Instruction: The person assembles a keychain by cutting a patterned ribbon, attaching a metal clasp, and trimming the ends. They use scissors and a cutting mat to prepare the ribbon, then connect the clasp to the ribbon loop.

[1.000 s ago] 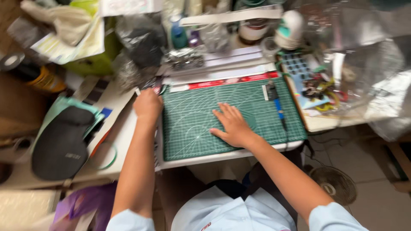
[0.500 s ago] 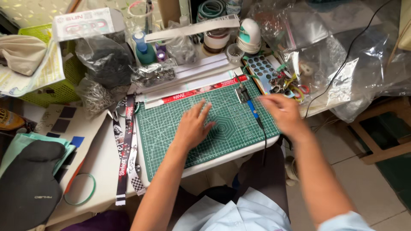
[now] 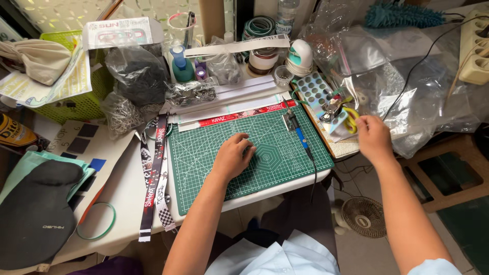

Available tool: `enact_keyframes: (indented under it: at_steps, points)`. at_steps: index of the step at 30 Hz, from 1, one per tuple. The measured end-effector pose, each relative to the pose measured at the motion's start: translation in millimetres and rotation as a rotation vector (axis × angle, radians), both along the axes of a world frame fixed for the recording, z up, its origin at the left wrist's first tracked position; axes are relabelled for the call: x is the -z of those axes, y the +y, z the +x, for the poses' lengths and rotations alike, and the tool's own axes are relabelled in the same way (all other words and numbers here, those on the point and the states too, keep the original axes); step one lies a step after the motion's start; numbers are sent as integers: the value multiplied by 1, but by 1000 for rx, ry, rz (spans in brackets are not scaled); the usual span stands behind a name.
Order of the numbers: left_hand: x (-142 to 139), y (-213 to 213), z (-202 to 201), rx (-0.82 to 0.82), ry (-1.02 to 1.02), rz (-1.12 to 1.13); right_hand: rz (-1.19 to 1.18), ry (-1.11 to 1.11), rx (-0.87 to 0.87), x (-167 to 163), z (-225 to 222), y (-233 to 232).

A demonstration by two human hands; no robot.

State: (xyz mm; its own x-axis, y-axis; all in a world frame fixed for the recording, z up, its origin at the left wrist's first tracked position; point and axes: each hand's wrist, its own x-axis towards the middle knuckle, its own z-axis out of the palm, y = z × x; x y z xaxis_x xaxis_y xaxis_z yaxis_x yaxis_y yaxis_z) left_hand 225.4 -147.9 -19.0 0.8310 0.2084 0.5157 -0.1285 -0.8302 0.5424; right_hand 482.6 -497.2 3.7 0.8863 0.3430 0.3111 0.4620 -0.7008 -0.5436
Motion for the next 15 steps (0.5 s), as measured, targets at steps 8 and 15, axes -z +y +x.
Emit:
enact_keyframes:
  at_steps: [8, 15]
  points:
    - [-7, -2, -1, -19, 88, -38, 811, 364, 29, 10, 14, -25]
    - [-9, -1, -1, -17, 9, -1, 953, 394, -175, -52, -62, -66]
